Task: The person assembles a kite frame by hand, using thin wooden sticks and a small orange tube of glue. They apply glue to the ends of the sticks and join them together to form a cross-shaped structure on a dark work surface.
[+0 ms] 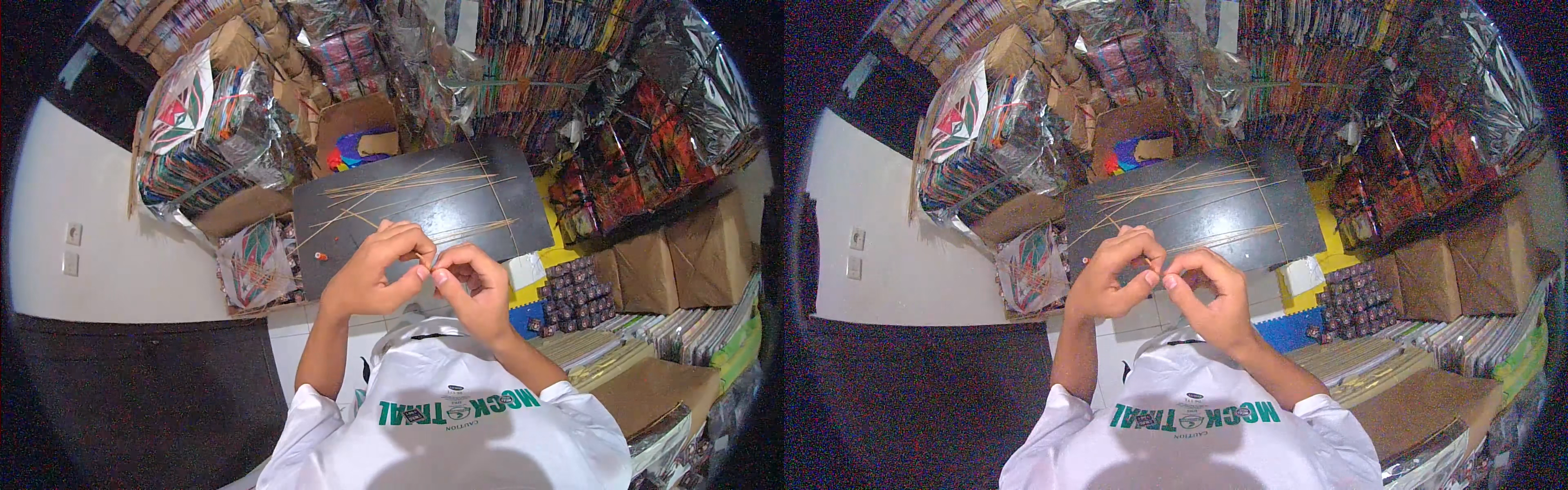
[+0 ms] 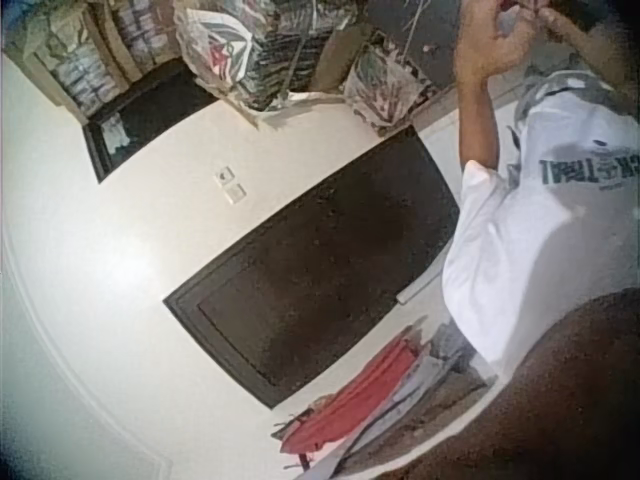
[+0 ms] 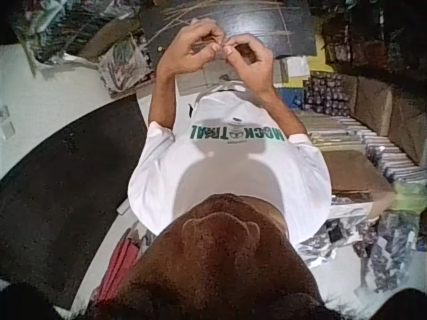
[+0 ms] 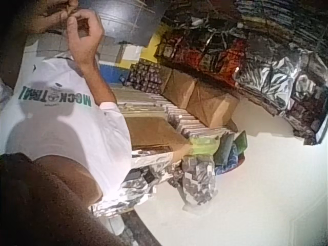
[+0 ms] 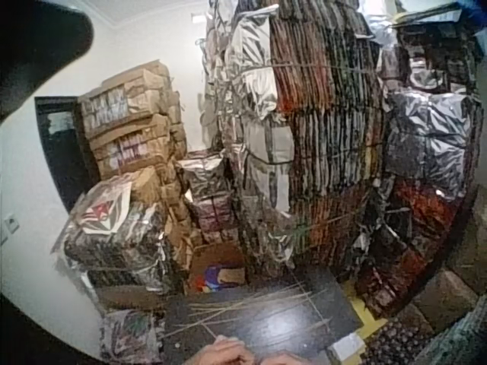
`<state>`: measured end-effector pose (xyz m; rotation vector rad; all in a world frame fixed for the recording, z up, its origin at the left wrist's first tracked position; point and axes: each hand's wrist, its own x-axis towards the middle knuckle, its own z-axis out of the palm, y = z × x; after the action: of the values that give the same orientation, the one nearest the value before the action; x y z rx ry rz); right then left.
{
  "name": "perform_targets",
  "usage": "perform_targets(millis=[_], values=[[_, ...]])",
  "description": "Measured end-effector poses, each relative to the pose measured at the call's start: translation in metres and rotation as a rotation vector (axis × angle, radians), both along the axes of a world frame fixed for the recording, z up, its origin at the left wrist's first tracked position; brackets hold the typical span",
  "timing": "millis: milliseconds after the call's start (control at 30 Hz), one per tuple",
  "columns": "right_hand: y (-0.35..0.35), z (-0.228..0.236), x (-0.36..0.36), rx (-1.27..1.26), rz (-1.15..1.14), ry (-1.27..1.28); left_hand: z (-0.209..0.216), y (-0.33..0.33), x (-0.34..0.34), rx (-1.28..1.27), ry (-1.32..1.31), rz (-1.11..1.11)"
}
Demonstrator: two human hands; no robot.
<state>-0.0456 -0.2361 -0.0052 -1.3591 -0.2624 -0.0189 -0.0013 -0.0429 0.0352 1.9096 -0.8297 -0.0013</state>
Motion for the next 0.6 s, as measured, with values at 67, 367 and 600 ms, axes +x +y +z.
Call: perform_targets(millis=[67,367,600], values=[[0.0000,0.0002,-0.0009,-0.004,-0.002,-0.001,-0.0016,0.0008,0.0003,-0.013,0.001,-0.004],[-0.0021,-0.0005,-0.0048,-0.040,-0.014,-0.014,0.0025,-0.0001,-0.0044,0.019,-0.007,0.003],[-0.0010,-0.0031,-0.0070,-0.041,-0.026,-0.027,0.0020,-0.0002,-0.0076,0.022,0.008,0.009]])
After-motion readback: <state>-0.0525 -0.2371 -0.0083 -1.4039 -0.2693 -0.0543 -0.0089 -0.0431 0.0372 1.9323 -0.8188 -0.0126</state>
